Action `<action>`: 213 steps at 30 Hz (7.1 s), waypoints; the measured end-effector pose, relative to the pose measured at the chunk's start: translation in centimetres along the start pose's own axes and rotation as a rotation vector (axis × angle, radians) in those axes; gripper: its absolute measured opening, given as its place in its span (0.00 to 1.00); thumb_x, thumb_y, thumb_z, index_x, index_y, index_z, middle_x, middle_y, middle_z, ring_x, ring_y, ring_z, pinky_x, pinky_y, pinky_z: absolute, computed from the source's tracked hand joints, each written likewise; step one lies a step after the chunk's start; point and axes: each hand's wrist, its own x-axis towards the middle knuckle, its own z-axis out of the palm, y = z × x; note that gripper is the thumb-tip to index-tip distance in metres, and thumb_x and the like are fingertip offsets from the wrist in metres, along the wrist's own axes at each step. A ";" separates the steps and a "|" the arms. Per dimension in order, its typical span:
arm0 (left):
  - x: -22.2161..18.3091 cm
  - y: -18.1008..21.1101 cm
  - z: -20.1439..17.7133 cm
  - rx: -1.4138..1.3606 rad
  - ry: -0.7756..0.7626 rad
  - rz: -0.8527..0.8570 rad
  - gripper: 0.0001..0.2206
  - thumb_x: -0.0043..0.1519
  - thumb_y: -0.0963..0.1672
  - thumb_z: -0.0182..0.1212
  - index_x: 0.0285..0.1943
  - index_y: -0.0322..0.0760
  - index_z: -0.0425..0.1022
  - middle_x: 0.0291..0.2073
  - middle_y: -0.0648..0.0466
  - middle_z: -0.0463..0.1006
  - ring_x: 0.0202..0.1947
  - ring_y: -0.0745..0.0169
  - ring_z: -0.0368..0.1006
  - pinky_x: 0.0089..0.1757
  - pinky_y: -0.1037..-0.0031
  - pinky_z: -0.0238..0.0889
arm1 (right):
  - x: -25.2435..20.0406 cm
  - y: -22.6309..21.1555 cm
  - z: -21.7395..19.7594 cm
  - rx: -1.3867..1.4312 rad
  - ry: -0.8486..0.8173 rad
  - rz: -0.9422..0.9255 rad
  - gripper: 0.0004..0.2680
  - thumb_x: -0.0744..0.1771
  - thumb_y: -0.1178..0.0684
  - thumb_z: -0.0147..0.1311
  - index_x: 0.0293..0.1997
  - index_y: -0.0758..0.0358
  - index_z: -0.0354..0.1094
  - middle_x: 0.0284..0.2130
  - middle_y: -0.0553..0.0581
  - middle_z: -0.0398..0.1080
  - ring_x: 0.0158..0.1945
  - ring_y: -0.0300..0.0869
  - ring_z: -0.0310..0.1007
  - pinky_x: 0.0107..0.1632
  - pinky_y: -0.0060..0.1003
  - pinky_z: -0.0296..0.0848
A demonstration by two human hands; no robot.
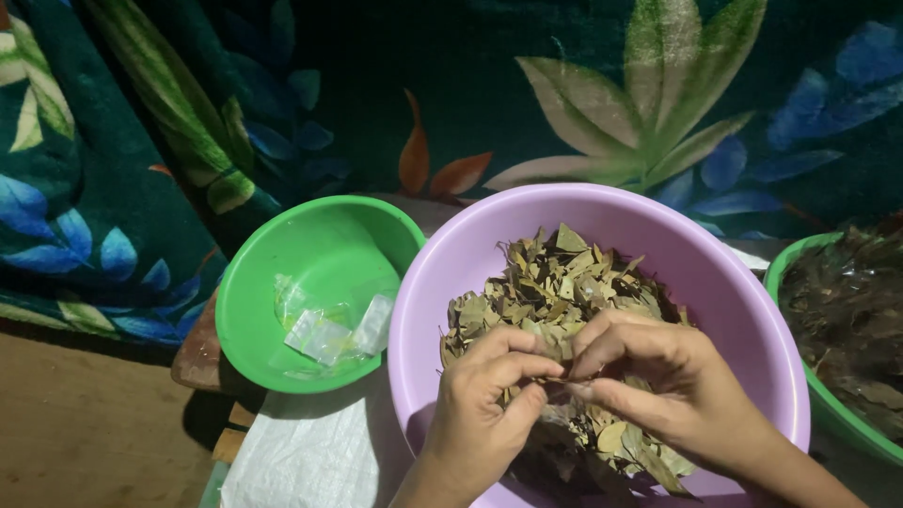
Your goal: Packaging dried leaves into small plastic bags by hand
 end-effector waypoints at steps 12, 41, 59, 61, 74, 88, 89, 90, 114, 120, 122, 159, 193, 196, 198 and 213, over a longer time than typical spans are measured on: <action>0.4 -1.2 -0.1 -0.353 0.218 -0.215 0.21 0.57 0.34 0.68 0.58 0.37 0.72 0.44 0.44 0.84 0.40 0.57 0.84 0.39 0.76 0.83 | 2.4 -3.4 -0.7 -0.103 0.402 0.035 0.07 0.63 0.65 0.62 0.43 0.74 0.74 0.31 0.61 0.79 0.30 0.38 0.77 0.35 0.24 0.77; 0.9 0.5 -0.8 -0.397 0.244 -0.118 0.32 0.57 0.33 0.68 0.72 0.35 0.63 0.44 0.42 0.85 0.43 0.57 0.84 0.49 0.70 0.82 | 3.6 -1.8 -0.2 -0.149 0.081 0.116 0.03 0.60 0.58 0.69 0.31 0.60 0.80 0.23 0.49 0.81 0.25 0.30 0.74 0.29 0.24 0.69; 0.3 0.3 -0.7 0.036 0.065 0.028 0.06 0.57 0.37 0.67 0.41 0.35 0.81 0.34 0.52 0.81 0.36 0.61 0.78 0.38 0.75 0.71 | 1.9 -2.8 1.0 -0.282 0.016 -0.112 0.03 0.66 0.55 0.58 0.35 0.60 0.73 0.30 0.50 0.75 0.30 0.36 0.73 0.33 0.29 0.71; 0.0 0.0 -0.4 0.018 0.041 0.093 0.03 0.58 0.36 0.65 0.38 0.33 0.80 0.32 0.50 0.80 0.33 0.61 0.77 0.34 0.75 0.70 | 1.4 -2.7 0.8 -0.288 -0.044 -0.148 0.04 0.67 0.53 0.56 0.38 0.60 0.73 0.30 0.50 0.75 0.33 0.38 0.77 0.38 0.30 0.75; -2.5 -1.9 -1.9 0.225 0.053 -0.212 0.16 0.54 0.44 0.72 0.51 0.43 0.82 0.47 0.54 0.85 0.43 0.66 0.83 0.44 0.79 0.80 | -3.2 8.7 -24.2 -1.072 0.303 0.317 0.06 0.67 0.59 0.64 0.48 0.61 0.79 0.40 0.53 0.80 0.42 0.38 0.78 0.48 0.35 0.73; -2.3 -1.9 -1.5 0.243 0.043 -0.174 0.13 0.56 0.45 0.70 0.49 0.41 0.83 0.44 0.54 0.84 0.37 0.69 0.82 0.44 0.80 0.80 | -5.4 13.5 -29.6 -1.680 -0.307 0.738 0.10 0.66 0.45 0.52 0.47 0.24 0.76 0.52 0.21 0.75 0.59 0.29 0.72 0.51 0.32 0.80; -2.3 -1.9 -1.5 0.252 0.036 -0.176 0.13 0.56 0.45 0.70 0.49 0.41 0.83 0.44 0.54 0.84 0.38 0.69 0.82 0.45 0.80 0.80 | -5.5 13.1 -29.3 -1.685 -0.285 0.799 0.10 0.66 0.43 0.52 0.47 0.23 0.76 0.50 0.24 0.75 0.60 0.29 0.71 0.50 0.34 0.81; -2.3 -1.8 -1.5 0.261 0.030 -0.179 0.13 0.57 0.45 0.69 0.49 0.42 0.83 0.44 0.55 0.84 0.38 0.68 0.83 0.45 0.80 0.80 | -5.6 12.7 -28.9 -1.689 -0.261 0.859 0.09 0.66 0.41 0.53 0.47 0.22 0.76 0.49 0.26 0.76 0.61 0.28 0.70 0.49 0.36 0.81; -2.8 -1.5 -3.6 0.354 0.063 -0.252 0.10 0.57 0.46 0.69 0.46 0.44 0.83 0.42 0.59 0.85 0.33 0.70 0.81 0.32 0.81 0.74 | 3.6 3.0 -8.5 -0.882 -0.158 1.251 0.13 0.67 0.39 0.50 0.55 0.34 0.77 0.49 0.38 0.81 0.42 0.36 0.79 0.44 0.28 0.69; -3.3 -1.9 -3.6 0.351 0.030 -0.303 0.11 0.57 0.47 0.68 0.48 0.45 0.83 0.45 0.59 0.85 0.40 0.70 0.81 0.34 0.79 0.72 | 1.8 11.3 -1.8 -1.010 -0.560 0.190 0.23 0.60 0.48 0.67 0.61 0.56 0.66 0.49 0.57 0.72 0.50 0.57 0.74 0.40 0.57 0.77; -3.3 -1.9 -3.7 0.341 0.019 -0.317 0.11 0.57 0.46 0.68 0.48 0.45 0.83 0.45 0.60 0.85 0.42 0.69 0.81 0.34 0.78 0.72 | 2.0 11.9 -1.2 -0.929 -0.594 0.168 0.10 0.61 0.54 0.62 0.44 0.57 0.68 0.37 0.54 0.73 0.39 0.51 0.75 0.34 0.51 0.74; 0.8 -5.6 0.4 -0.657 0.231 -0.689 0.04 0.64 0.38 0.62 0.44 0.29 0.77 0.29 0.42 0.83 0.24 0.58 0.78 0.31 0.72 0.79 | 2.8 0.9 0.7 -0.687 -0.199 -0.545 0.08 0.69 0.57 0.49 0.51 0.64 0.72 0.44 0.56 0.79 0.47 0.49 0.79 0.49 0.45 0.74; 1.0 -0.1 -1.5 0.037 -0.085 -0.085 0.29 0.60 0.36 0.66 0.71 0.42 0.61 0.44 0.50 0.83 0.46 0.56 0.82 0.55 0.69 0.75 | 1.9 3.4 -0.1 -0.128 -0.076 0.064 0.03 0.63 0.55 0.62 0.31 0.61 0.79 0.28 0.51 0.82 0.33 0.34 0.81 0.41 0.28 0.77; 3.2 1.9 -4.3 0.098 -0.274 -0.251 0.40 0.60 0.40 0.66 0.79 0.46 0.46 0.42 0.48 0.84 0.43 0.53 0.83 0.51 0.65 0.78 | 1.2 1.7 -0.6 -0.300 -0.124 0.002 0.03 0.63 0.53 0.61 0.31 0.59 0.76 0.31 0.48 0.81 0.36 0.34 0.83 0.44 0.28 0.78; 6.4 4.2 -7.8 0.150 -0.129 -0.905 0.20 0.58 0.44 0.64 0.62 0.52 0.75 0.60 0.58 0.81 0.24 0.77 0.74 0.30 0.92 0.75 | -0.2 0.7 -1.2 -0.482 -0.011 0.200 0.07 0.60 0.60 0.63 0.39 0.58 0.78 0.39 0.47 0.83 0.42 0.33 0.87 0.43 0.26 0.88; 8.3 -20.7 -17.7 0.929 -0.446 -1.017 0.15 0.46 0.50 0.84 0.32 0.45 0.80 0.33 0.55 0.83 0.35 0.59 0.77 0.39 0.67 0.69 | -10.0 11.6 -2.8 -0.771 -0.152 0.552 0.02 0.61 0.45 0.64 0.34 0.36 0.78 0.28 0.31 0.84 0.29 0.26 0.83 0.39 0.21 0.79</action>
